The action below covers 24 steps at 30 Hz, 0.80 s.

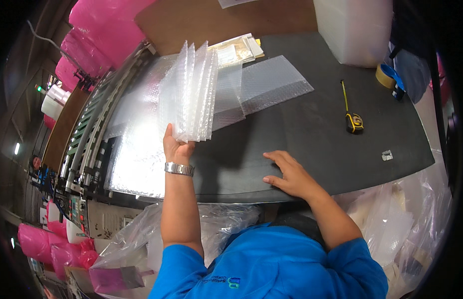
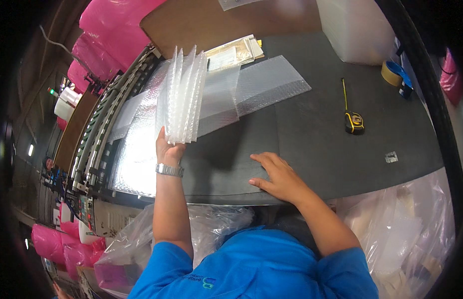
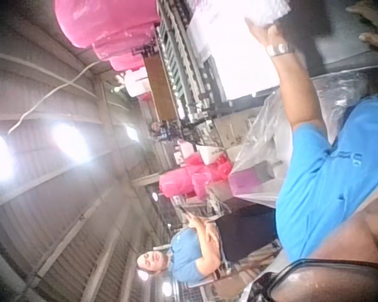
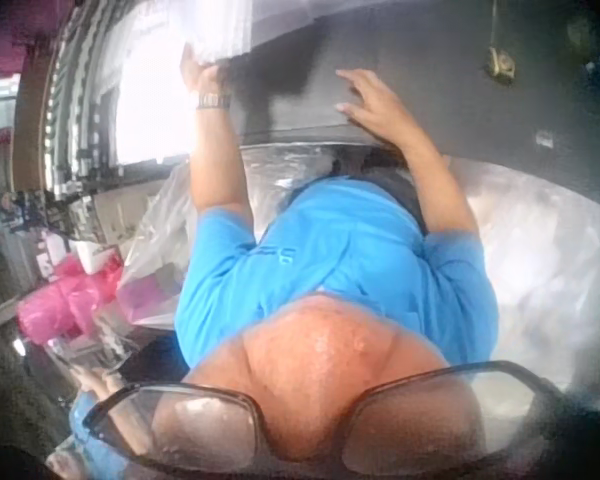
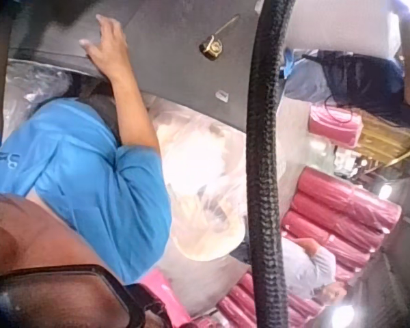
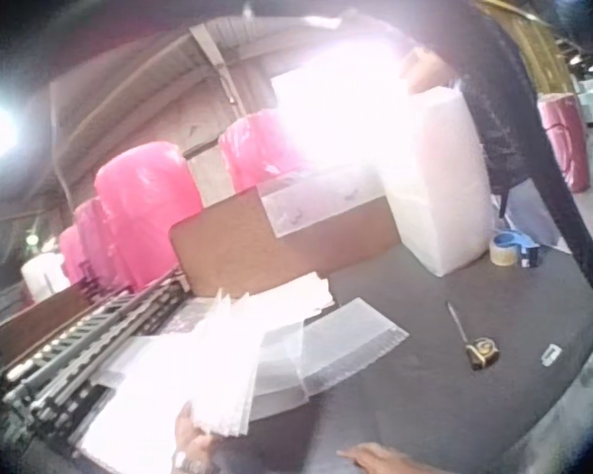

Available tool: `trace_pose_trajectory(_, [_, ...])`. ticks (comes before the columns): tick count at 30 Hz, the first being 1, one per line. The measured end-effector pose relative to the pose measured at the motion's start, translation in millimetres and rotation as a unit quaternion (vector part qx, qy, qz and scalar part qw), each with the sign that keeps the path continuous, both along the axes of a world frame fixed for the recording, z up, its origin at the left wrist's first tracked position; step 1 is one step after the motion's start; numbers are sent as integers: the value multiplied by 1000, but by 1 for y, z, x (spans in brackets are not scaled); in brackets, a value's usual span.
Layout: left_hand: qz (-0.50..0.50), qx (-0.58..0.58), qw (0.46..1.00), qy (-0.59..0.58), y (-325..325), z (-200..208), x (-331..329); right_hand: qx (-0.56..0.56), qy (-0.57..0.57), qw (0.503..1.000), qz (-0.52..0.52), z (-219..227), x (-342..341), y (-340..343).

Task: The person stacks multiple sheets of bubble wrap on a table. They pick up sheets from a pile, align them, and place them into a neat stack. Another person is visible in the background handling similar materials.

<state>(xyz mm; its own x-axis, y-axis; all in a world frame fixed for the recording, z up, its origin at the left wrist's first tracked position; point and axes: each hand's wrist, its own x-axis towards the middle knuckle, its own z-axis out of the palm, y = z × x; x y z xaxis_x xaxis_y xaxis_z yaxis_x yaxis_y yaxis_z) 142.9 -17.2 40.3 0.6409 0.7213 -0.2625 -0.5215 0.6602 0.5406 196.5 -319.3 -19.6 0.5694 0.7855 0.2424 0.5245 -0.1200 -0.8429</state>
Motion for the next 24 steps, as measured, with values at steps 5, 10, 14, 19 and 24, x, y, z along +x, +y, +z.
trace_pose_trajectory(5, [-78, 31, 996, -29, -20, -1, 2, 19, 73, 997, 10, -6, 7, -4])
trace_pose_trajectory(10, [-125, 208, 970, -14, -102, -22, -16, 313, 477, 820, 43, 0, -4, -1])
trace_pose_trajectory(14, [-105, 361, 927, -7, -164, -41, -28, 432, 475, 765, -43, 10, -3, -3])
trace_pose_trajectory(19, [-219, 428, 874, -72, -167, -61, -26, 502, 464, 726, -77, 14, 3, -46])
trace_pose_trajectory(24, [-296, 537, 790, 4, -154, -56, -21, 528, 338, 746, -223, 40, 18, -136])
